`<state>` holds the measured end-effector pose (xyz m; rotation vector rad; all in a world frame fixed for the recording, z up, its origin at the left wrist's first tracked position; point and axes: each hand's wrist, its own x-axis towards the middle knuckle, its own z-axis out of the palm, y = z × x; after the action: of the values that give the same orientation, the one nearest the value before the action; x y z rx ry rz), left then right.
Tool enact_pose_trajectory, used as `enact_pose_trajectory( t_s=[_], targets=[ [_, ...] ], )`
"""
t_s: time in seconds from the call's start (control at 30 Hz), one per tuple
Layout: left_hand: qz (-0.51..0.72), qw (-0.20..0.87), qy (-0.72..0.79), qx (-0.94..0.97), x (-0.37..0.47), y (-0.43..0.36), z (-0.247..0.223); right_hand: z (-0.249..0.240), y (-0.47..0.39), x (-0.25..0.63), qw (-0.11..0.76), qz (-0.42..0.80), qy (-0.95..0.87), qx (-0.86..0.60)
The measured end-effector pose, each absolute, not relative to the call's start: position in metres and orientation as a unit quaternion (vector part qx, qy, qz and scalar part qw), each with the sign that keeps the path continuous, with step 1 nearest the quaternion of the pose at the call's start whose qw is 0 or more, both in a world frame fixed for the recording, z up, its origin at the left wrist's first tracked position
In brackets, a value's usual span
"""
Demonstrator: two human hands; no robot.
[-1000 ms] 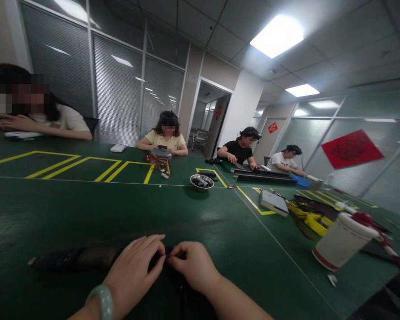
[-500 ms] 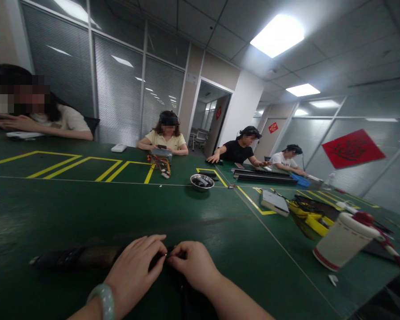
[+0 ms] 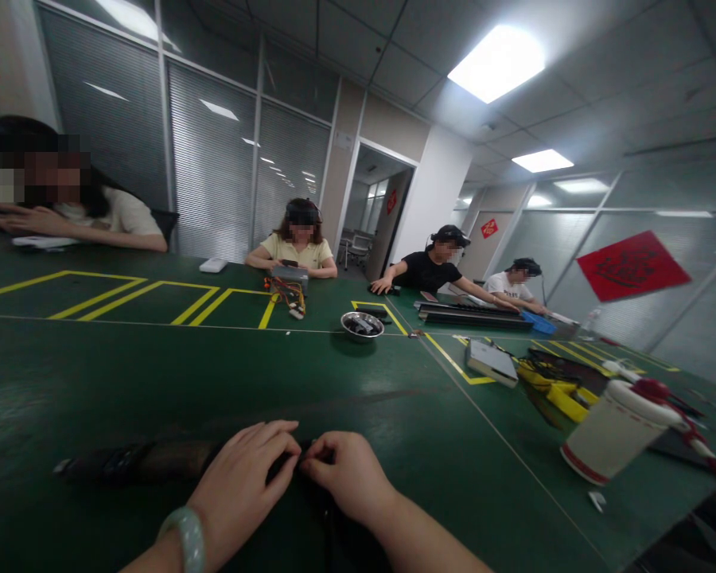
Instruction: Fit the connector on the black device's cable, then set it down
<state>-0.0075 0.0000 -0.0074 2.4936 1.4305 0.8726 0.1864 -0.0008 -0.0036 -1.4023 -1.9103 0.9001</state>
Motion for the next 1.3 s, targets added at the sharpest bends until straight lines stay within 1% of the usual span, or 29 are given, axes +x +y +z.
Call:
enact_pose_trajectory(
  t_s=[0.2, 0.6, 1.1, 1.3],
  targets=[
    [0.295, 0.073, 0.482, 0.822, -0.008, -0.001, -0.007, -0.006, -0.001, 0.188, 0.312, 0.338, -0.723, -0.516],
    [0.294, 0.080, 0.490, 0.817, -0.008, 0.000, -0.007, -0.004, -0.002, 0.187, 0.314, 0.355, -0.713, -0.517],
    [0.277, 0.083, 0.480, 0.828, -0.008, 0.000, -0.007, -0.012, 0.001, 0.189, 0.314, 0.339, -0.721, -0.517],
    [0.279, 0.090, 0.502, 0.814, -0.008, -0.001, -0.006, -0.008, 0.000, 0.188, 0.308, 0.337, -0.719, -0.524]
  ],
)
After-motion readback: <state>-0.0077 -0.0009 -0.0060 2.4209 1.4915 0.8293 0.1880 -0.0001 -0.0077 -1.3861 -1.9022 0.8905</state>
